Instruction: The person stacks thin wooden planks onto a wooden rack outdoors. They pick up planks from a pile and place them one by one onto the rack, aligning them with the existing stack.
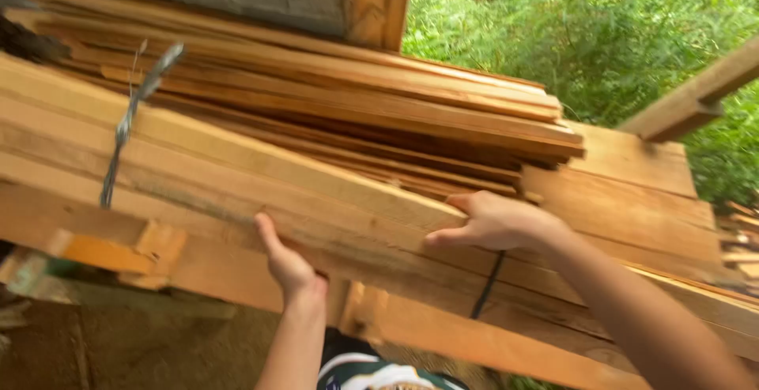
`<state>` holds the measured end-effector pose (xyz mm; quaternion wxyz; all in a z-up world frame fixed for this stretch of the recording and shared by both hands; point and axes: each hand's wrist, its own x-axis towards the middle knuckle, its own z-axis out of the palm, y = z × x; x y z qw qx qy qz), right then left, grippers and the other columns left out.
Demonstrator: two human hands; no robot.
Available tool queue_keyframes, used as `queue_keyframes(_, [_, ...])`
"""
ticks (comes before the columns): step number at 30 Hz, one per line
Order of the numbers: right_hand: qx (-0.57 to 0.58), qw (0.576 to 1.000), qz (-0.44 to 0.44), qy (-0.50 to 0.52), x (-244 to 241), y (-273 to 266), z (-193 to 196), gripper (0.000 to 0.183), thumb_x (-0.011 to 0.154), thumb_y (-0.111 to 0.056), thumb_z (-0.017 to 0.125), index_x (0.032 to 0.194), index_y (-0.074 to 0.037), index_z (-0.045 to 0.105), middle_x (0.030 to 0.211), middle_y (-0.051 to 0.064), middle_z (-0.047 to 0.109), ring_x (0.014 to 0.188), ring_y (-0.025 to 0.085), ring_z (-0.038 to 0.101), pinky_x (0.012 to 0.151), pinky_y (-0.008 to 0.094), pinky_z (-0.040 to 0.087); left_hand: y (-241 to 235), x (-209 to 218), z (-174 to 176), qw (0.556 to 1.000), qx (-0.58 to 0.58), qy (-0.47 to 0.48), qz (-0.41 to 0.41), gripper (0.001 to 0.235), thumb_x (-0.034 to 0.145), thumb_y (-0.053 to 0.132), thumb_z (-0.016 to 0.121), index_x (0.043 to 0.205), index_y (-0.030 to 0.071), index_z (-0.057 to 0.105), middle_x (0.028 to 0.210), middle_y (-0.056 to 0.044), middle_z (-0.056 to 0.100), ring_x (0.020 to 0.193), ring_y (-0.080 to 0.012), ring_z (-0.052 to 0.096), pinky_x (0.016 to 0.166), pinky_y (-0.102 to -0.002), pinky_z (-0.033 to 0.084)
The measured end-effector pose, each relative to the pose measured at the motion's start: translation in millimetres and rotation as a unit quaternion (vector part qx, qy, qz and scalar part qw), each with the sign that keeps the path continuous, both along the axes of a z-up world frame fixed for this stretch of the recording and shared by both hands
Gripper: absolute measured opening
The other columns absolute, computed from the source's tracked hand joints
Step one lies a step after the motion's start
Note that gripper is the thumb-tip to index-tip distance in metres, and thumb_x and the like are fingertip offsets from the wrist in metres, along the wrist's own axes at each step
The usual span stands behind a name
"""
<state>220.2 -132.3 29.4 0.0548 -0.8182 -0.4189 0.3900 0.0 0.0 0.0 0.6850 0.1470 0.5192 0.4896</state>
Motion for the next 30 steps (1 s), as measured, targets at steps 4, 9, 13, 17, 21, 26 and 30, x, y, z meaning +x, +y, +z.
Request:
queue_keyframes(4, [0.019,0.999,-0.035,-0.017,31.3,-148.3,-10.2,0.061,0.075,-0.059,0.078,0.117,-0.015,0.070,0.107,0.021,0.077,0.108,0.039,0.073,0.088,0.048,0.059,-121.3,47.2,-10.5,0.999,0.001,-0.022,-0.032,0.099,0.082,0.070,0.066,0.155,0.007,0.039,0.152,-0.019,0.047,0.141,-0.0320,0.047,0.116,-0.051,0.041])
queue_keyframes(9, [0.021,0.991,-0.134,-0.012,67.7,-314.3,-47.7,0.060,0.071,-0.053,0.085,0.112,-0.012,0.071,0.101,0.023,0.079,0.099,0.039,0.076,0.080,0.046,0.061,-245.2,99.8,-72.4,0.990,0.009,-0.021,-0.140,0.089,0.085,0.068,0.063,0.152,0.013,0.042,0.138,-0.013,0.052,0.124,-0.0276,0.055,0.105,-0.051,0.048])
queue_keyframes(13, [0.010,0.981,-0.196,0.000,82.8,-415.4,-88.9,0.062,0.069,-0.060,0.084,0.112,-0.017,0.071,0.101,0.020,0.080,0.099,0.036,0.077,0.081,0.045,0.061,-315.4,140.2,-86.4,0.980,0.012,-0.013,-0.197,0.081,0.088,0.063,0.064,0.148,0.013,0.042,0.129,-0.010,0.052,0.116,-0.0234,0.054,0.100,-0.047,0.049])
queue_keyframes(17, [0.031,0.963,-0.264,0.051,80.4,-482.2,-126.9,0.058,0.071,-0.056,0.085,0.115,-0.020,0.073,0.102,0.017,0.081,0.099,0.034,0.078,0.082,0.044,0.061,-355.2,167.4,-106.6,0.957,-0.008,0.027,-0.288,0.085,0.086,0.064,0.065,0.146,0.008,0.042,0.130,-0.014,0.053,0.118,-0.0277,0.056,0.100,-0.049,0.050])
queue_keyframes(21, [-0.002,0.949,-0.306,0.071,62.7,-519.9,-146.3,0.067,0.073,-0.058,0.074,0.126,-0.017,0.067,0.118,-0.002,0.083,0.095,0.015,0.081,0.084,0.029,0.062,-369.2,183.3,-111.0,0.883,-0.012,0.083,-0.462,0.094,0.081,0.063,0.048,0.153,0.002,0.037,0.156,-0.023,0.045,0.139,-0.0383,0.051,0.113,-0.046,0.043])
queue_keyframes(26, [-0.006,0.935,-0.337,0.106,50.9,-573.3,-214.2,0.093,0.071,-0.076,0.067,0.142,-0.017,0.054,0.146,0.002,0.061,0.130,0.021,0.064,0.109,0.041,0.053,-390.1,216.5,-104.1,0.848,-0.019,0.092,-0.521,0.081,0.083,0.053,0.053,0.145,0.002,0.047,0.145,-0.023,0.057,0.128,-0.0379,0.062,0.108,-0.047,0.050])
queue_keyframes(30, [-0.015,0.908,-0.404,0.113,40.2,-596.8,-258.2,0.114,0.068,-0.081,0.068,0.151,-0.007,0.041,0.161,0.012,0.041,0.147,0.029,0.045,0.121,0.046,0.041,-396.6,243.0,-135.5,0.807,0.018,0.087,-0.583,0.102,0.073,0.061,0.060,0.152,0.007,0.025,0.147,-0.026,0.041,0.137,-0.0468,0.045,0.110,-0.062,0.040])
